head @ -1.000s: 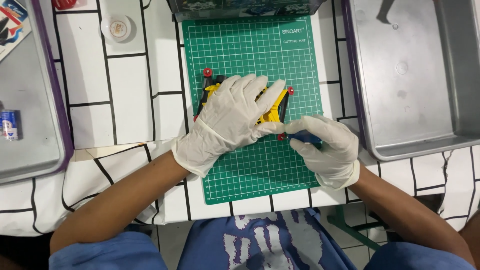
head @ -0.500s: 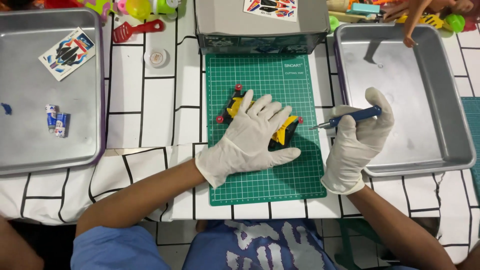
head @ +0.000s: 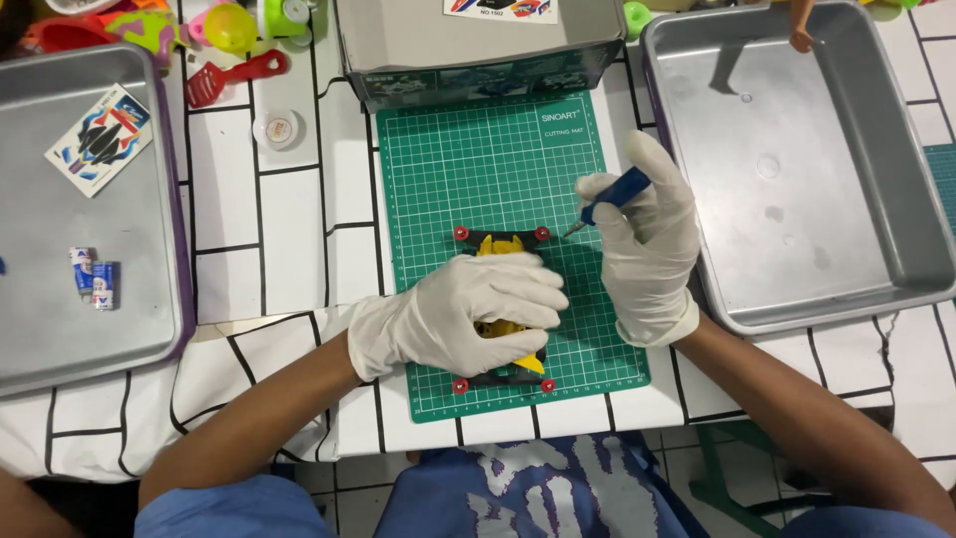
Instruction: Assembling a mini 4WD toy car by fitting plastic parts and tightening screws with a screwdriver.
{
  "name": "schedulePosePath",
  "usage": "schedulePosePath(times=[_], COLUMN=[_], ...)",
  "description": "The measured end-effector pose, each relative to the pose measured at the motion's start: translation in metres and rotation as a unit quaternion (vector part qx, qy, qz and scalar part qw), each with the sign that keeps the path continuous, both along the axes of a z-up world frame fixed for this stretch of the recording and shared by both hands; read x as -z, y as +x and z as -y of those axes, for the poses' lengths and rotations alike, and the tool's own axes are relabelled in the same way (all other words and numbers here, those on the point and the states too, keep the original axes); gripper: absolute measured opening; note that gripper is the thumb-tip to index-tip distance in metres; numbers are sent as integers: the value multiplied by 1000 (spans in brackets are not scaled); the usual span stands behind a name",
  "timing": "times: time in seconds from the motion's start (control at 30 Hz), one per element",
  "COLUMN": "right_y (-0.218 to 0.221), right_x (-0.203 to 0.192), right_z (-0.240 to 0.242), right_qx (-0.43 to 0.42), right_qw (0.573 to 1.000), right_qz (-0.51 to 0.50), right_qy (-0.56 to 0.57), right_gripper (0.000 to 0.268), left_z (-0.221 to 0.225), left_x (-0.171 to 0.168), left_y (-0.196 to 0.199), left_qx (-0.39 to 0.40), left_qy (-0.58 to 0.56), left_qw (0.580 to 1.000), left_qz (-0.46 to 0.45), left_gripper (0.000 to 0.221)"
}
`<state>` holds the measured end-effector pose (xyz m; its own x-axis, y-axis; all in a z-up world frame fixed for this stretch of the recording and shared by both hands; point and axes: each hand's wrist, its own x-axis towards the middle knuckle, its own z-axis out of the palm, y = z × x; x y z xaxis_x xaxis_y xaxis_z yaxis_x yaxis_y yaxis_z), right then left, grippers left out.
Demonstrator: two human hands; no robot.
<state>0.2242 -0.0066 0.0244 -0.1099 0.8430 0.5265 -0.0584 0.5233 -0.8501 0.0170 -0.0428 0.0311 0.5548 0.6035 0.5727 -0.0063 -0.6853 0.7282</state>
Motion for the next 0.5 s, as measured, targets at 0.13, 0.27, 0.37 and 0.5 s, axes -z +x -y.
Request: schedulePosePath(times=[0.13,0.27,0.37,0.5], right_y=[-6,-9,-10,-9], right_x=[11,19,23,22], right_z=[-8,-16,-21,-21], right_qx=[-24,-29,-32,-48], right_qw=[998,999,999,998], right_qz=[-23,-14,0,3], right_qy=[-58,-38,-16,-48], right_gripper=[54,52,51,51], left_z=[-10,-14,-16,-14], left_x=[-4,-10,-10,-6], left_y=[-8,-13,-14,-15], left_qx=[-83,-115,-127,-138], left_qy=[126,157,138,129], left_qw=[988,978,979,979], left_qz=[37,-72,-75,-79], left_gripper=[19,22,21,22])
